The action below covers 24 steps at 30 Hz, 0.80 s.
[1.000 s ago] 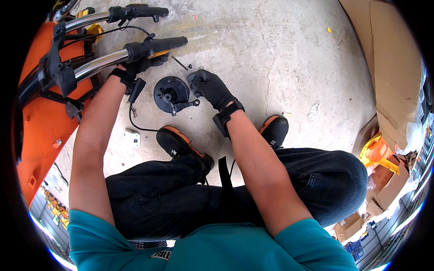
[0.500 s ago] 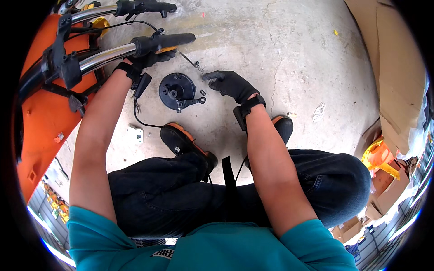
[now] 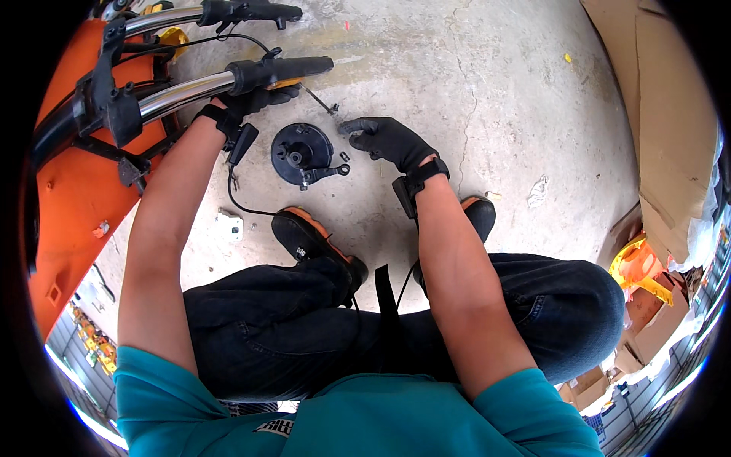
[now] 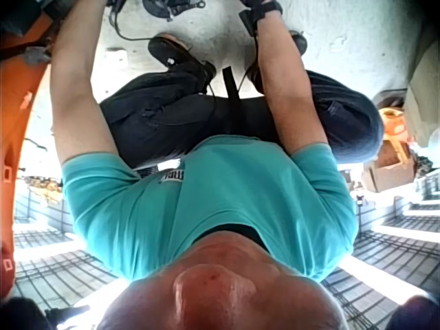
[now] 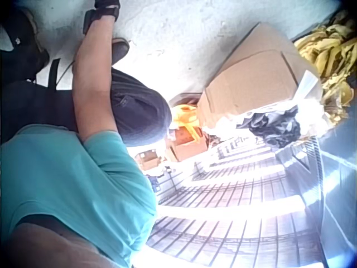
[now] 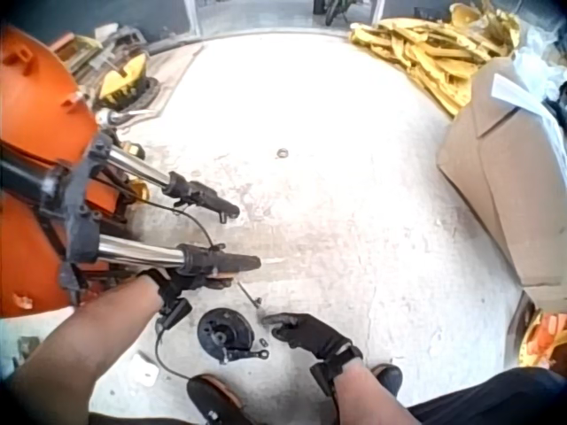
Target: The person removes a side panel from an electric scooter, then handles a spring and small components before working on the front wheel brake assembly by hand.
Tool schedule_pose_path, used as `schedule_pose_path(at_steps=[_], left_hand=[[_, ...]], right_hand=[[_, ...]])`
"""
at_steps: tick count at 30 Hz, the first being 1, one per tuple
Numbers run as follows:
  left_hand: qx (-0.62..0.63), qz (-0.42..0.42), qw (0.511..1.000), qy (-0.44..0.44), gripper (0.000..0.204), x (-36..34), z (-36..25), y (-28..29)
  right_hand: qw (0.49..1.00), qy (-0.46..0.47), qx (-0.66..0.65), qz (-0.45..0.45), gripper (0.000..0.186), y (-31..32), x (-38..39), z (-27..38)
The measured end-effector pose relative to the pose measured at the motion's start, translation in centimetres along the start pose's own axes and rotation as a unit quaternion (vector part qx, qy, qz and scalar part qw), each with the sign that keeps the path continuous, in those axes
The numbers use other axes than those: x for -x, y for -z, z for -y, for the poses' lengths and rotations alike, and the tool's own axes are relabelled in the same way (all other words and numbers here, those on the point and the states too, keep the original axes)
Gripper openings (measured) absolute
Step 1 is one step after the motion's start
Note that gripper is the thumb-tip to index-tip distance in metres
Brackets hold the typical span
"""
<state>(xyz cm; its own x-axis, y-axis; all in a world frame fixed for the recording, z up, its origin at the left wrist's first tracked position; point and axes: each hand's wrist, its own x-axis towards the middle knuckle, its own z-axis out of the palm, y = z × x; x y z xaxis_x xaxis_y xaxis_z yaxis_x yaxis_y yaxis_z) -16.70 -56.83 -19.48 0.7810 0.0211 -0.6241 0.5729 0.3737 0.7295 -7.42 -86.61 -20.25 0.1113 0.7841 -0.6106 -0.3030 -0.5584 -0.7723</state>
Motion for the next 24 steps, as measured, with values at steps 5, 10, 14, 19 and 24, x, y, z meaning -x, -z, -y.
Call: schedule_pose_path(at_steps=[5,10,14,19,24], left_hand=[[0.002,0.025,1.000,-0.004,0.051,0.3,-0.8,-0.4],[0.003,0.008,1.000,0.004,0.047,0.5,-0.9,-0.6],[-0.011,-0.007,1.000,0.002,0.047,0.4,-0.6,-0.6],[0.010,0.006,1.000,0.000,0.045,0.2,-0.9,-0.4],[-0.019,-0.030,0.998,-0.059,0.040,-1.5,1.9,1.7]], right_hand=[[1.000,0.010,0.003,0.006,0.032,0.1,-0.3,-0.1],[1.000,0.011,0.014,-0.002,0.031,-0.3,-0.6,0.1],[1.000,0.019,0.010,-0.003,0.031,-0.4,-0.7,0.0],[0.999,0.032,0.001,-0.018,0.031,-0.5,-0.9,0.2],[0.998,0.045,0.032,-0.023,0.028,-1.7,-1.2,0.7]])
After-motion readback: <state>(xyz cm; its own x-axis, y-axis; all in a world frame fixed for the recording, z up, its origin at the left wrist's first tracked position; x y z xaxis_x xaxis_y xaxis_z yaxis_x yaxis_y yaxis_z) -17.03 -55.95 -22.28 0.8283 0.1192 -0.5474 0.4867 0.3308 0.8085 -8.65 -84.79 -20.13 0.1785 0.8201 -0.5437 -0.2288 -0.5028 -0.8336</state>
